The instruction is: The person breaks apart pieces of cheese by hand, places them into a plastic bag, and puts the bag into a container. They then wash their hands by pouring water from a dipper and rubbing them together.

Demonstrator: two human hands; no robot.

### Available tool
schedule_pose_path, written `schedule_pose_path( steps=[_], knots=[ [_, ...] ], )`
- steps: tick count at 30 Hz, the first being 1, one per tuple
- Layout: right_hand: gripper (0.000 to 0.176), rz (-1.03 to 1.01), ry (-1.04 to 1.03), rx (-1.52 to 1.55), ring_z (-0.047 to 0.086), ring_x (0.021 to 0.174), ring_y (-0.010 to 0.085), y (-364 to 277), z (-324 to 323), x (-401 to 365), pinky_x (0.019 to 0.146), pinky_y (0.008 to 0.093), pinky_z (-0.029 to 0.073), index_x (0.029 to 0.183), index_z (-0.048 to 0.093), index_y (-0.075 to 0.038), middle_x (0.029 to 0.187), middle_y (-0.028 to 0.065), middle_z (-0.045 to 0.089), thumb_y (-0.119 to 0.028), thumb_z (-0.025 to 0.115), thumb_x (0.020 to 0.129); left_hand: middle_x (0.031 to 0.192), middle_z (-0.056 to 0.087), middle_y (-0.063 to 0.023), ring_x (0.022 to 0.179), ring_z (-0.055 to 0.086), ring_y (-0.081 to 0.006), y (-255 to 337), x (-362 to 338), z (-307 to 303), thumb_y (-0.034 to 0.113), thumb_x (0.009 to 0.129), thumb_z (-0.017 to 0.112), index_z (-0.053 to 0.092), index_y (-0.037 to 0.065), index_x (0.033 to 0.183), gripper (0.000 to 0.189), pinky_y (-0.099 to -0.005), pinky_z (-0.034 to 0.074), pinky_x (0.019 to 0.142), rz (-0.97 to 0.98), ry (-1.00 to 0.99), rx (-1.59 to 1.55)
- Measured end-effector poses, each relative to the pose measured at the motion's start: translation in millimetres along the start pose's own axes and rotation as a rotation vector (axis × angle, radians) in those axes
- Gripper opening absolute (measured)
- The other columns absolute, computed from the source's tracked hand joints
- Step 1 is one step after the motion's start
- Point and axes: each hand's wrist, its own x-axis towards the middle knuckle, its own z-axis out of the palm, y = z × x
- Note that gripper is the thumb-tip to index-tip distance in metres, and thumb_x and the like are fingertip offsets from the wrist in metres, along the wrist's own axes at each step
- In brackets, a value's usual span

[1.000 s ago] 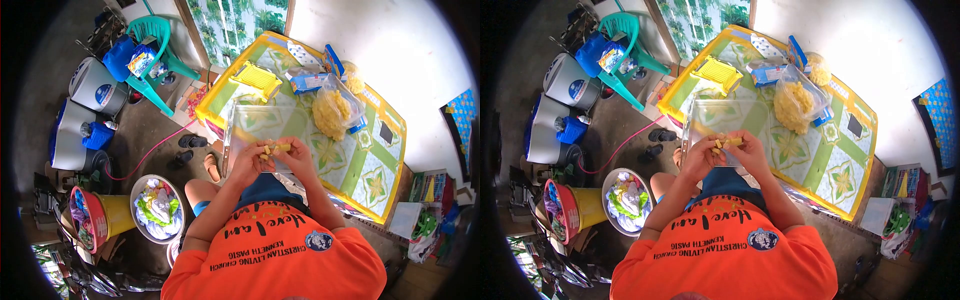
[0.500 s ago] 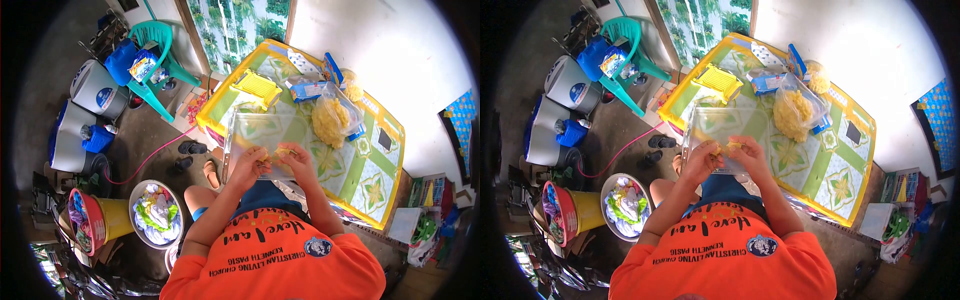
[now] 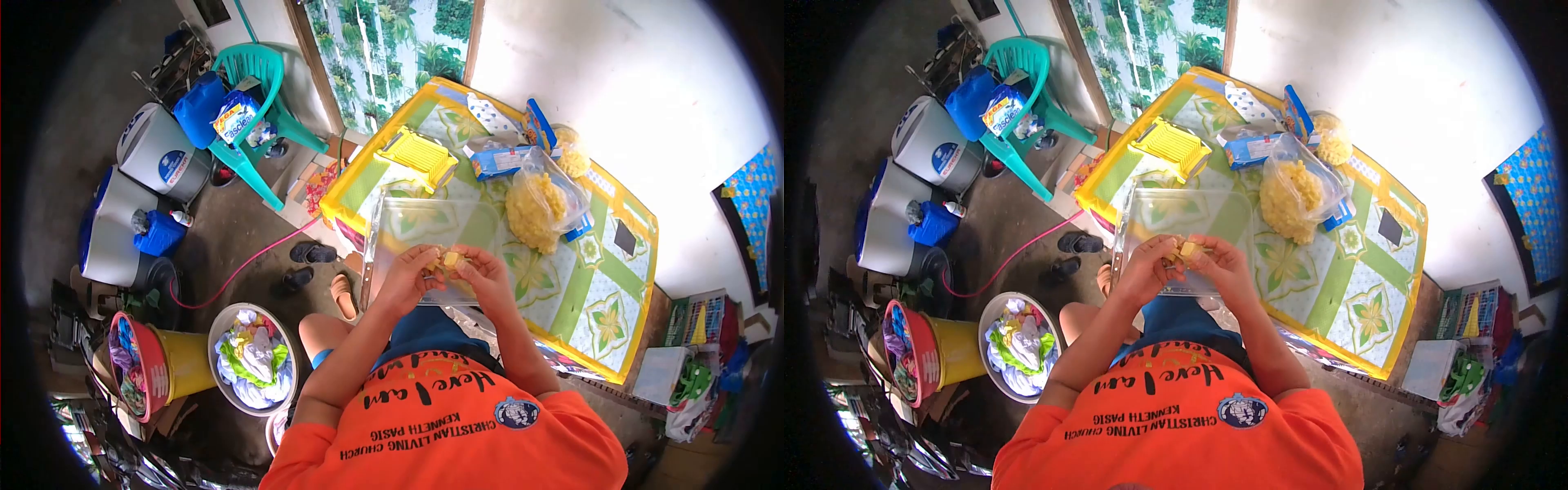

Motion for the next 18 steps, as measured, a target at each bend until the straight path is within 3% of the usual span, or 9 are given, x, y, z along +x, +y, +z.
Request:
schedule_pose_path(
  steps=[9,18],
  knots=[
    [0.036,-0.1,-0.03,-0.138,0.062,0.092,0.0134,6.4,0.4,-3.7,0.081,0.0255,0.05,0.118,0.052,0.003,0.1,0.0098,0.064,0.003,0.064,0.083,0.081,0.062,-0.0052,0.068,0.062,-0.0129,-2.4,0.3,4.5,0.016,0.089,0.062,0.057,0.003,0.103,0.02,-0.0293,0.056,0.059,-0.011,-0.002,0.077],
    [0.031,-0.001,0.032,-0.047,0.061,0.086,0.0119,-0.5,-3.4,-6.2,0.076,0.0252,0.051,0.116,0.056,0.003,0.104,0.0076,0.063,-0.002,0.063,0.086,0.081,0.064,-0.0065,0.069,0.064,-0.0144,1.8,-2.6,4.1,0.007,0.087,0.062,0.058,0.002,0.107,0.021,-0.0309,0.058,0.062,-0.053,-0.065,-0.007]
  ],
)
